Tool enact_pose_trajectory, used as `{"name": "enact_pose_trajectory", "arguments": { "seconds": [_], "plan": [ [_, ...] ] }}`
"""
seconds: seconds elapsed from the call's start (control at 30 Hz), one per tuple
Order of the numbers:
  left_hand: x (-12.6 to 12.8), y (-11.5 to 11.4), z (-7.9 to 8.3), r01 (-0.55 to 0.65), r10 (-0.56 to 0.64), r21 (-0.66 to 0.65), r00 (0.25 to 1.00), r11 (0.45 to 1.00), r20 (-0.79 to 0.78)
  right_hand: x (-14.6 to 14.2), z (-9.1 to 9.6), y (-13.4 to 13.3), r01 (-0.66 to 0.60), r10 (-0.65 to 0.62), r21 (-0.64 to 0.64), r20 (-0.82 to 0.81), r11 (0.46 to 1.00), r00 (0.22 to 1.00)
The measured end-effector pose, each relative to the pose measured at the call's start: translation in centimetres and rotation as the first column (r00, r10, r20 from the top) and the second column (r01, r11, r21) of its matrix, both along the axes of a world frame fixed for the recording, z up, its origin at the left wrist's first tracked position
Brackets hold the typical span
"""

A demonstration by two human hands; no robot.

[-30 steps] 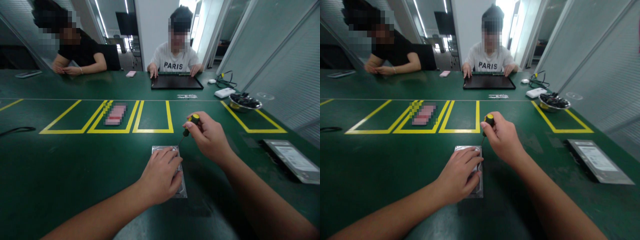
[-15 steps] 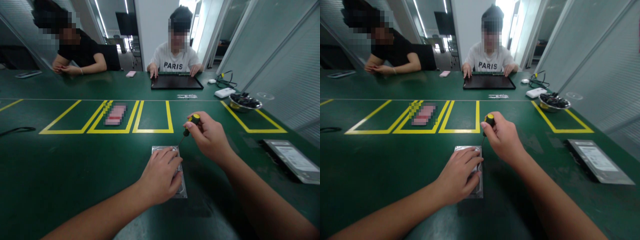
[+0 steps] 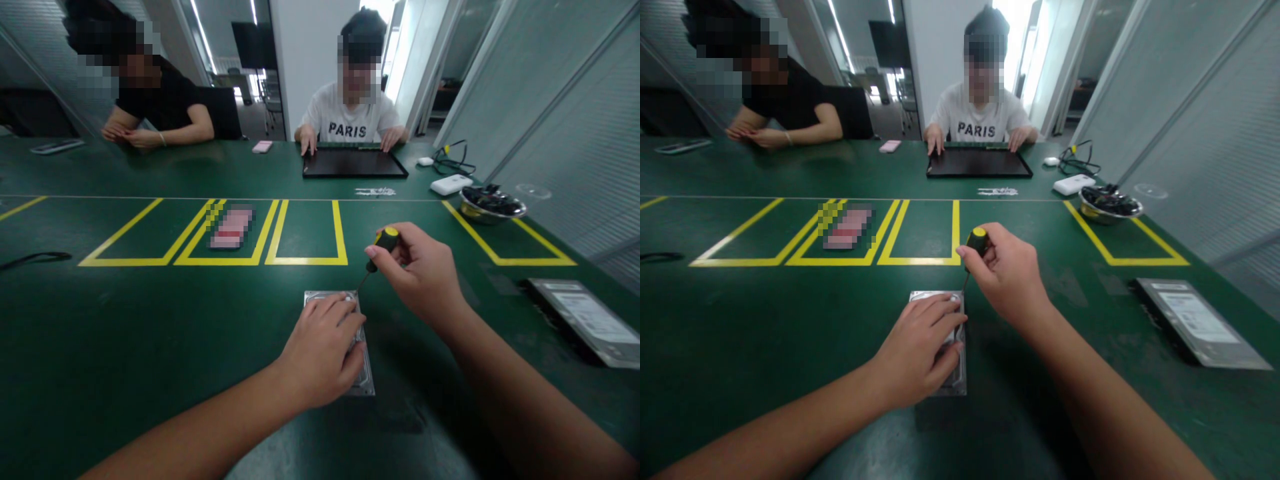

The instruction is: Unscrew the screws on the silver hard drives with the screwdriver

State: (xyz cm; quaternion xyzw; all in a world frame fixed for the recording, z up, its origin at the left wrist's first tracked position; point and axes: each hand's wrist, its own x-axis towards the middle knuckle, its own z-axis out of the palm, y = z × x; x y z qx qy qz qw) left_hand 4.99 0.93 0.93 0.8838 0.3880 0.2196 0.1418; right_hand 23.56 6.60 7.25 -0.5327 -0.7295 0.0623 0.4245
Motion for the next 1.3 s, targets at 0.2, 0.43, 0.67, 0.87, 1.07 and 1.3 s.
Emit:
{"name": "enact_pose_trajectory", "arguments": {
  "seconds": [0.2, 0.43, 0.67, 0.87, 1.07, 1.3],
  "plan": [
    [0.0, 0.1, 0.2, 0.004, -0.004, 0.003, 1.000, 1.000, 0.002, 0.1, -0.1, -0.3, -0.051, 0.047, 0.062, 0.073, 0.997, 0.996],
    [-0.1, 0.0, 0.1, 0.003, -0.003, 0.000, 1.000, 1.000, 0.005, 0.3, 0.5, -0.3, -0.047, 0.012, 0.264, 0.131, 0.963, 0.991],
    [0.0, 0.0, -0.1, -0.001, 0.001, 0.002, 1.000, 1.000, 0.003, 0.0, 0.9, -0.8, -0.044, 0.024, 0.264, 0.079, 0.964, 0.997],
    [0.0, 0.0, -0.1, -0.001, 0.001, 0.009, 1.000, 1.000, 0.010, 0.1, 0.9, -0.4, -0.122, 0.100, 0.295, 0.089, 0.948, 0.991],
    [0.0, 0.1, -0.1, 0.000, 0.000, -0.003, 1.000, 1.000, 0.003, 0.2, 0.9, -0.6, -0.049, 0.027, 0.285, 0.080, 0.957, 0.996],
    [0.0, -0.1, 0.1, 0.002, -0.002, 0.004, 1.000, 1.000, 0.007, 0.2, 0.9, -0.5, -0.129, 0.113, 0.296, 0.070, 0.946, 0.991]
  ]
}}
